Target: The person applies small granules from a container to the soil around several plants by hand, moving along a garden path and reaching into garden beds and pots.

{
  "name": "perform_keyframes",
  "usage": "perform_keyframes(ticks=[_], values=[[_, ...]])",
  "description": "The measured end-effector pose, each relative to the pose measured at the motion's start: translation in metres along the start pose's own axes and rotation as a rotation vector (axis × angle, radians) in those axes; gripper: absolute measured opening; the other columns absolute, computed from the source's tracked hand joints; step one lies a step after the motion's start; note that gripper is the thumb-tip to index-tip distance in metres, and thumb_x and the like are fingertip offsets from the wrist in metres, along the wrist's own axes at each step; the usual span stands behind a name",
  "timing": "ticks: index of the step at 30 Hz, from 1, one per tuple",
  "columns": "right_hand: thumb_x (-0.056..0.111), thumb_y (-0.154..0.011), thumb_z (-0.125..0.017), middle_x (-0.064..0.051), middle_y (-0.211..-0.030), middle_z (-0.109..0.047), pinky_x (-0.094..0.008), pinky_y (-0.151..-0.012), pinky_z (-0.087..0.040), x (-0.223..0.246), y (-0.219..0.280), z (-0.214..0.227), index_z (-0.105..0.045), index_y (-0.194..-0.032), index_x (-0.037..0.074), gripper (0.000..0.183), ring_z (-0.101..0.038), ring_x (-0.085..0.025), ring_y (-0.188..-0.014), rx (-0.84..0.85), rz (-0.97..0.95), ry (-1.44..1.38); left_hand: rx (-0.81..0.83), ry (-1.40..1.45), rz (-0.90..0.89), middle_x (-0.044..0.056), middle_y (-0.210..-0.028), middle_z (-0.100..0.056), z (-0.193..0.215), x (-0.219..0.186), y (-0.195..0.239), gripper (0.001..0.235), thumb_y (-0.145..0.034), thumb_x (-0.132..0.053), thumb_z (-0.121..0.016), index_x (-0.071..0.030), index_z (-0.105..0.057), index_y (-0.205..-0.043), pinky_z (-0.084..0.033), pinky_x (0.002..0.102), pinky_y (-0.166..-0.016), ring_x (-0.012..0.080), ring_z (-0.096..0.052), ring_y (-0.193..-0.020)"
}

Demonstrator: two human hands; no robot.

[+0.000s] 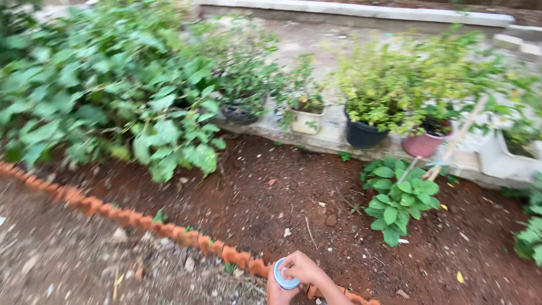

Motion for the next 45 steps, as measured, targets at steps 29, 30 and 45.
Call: perform_keyframes(ticks=[29,30,45], values=[[0.001,-0.092,-0.065,-0.019,-0.113,-0.076,-0.035,-0.091,-0.062,-0.074,0.123,0.308,-0.065,-0.127,-0.008,0.036,-0.074,-0.024,-0.099,-0.96,0.001,-0.894,0.427,-0.033,0.065,0.013,-0.122,-0.068,-0.225,-0.027,-0.126,0.102,-0.052,-0.008,-0.097,-0.004,-0.041,-0.138,-0.051,0.04,-0.105,0.0227,-0.07,-0.116],[0.0,-0.092,-0.065,-0.02,-0.116,-0.076,-0.034,-0.094,-0.062,-0.078,0.131,0.321,-0.064,-0.128,-0.008,0.038,-0.075,-0.024,-0.102,-1.02,-0.016,-0.861,0.428,-0.033,0.069,0.014,-0.123,-0.068,-0.228,-0.027,-0.129,0.101,-0.052,-0.008,-0.097,-0.003,-0.041,-0.136,-0.051,0.04,-0.106,0.0233,-0.07,-0.117],[0.006,-0.096,-0.07,-0.014,-0.096,-0.072,-0.03,-0.072,-0.056,-0.071,0.18,0.422,-0.07,-0.116,-0.009,0.025,-0.067,-0.018,-0.083,-1.516,0.215,-0.99,0.509,0.033,0.166,0.015,-0.125,-0.065,-0.265,-0.029,-0.197,0.116,-0.052,-0.01,-0.099,-0.004,-0.032,-0.146,-0.052,0.044,-0.106,0.0252,-0.068,-0.119]])
Point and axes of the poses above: each hand's wrist, its own y-axis away from the middle knuckle, its own z-axis out of the back of the hand, x = y × z, the point moved 8 cm from there along -y, towards the middle knuckle
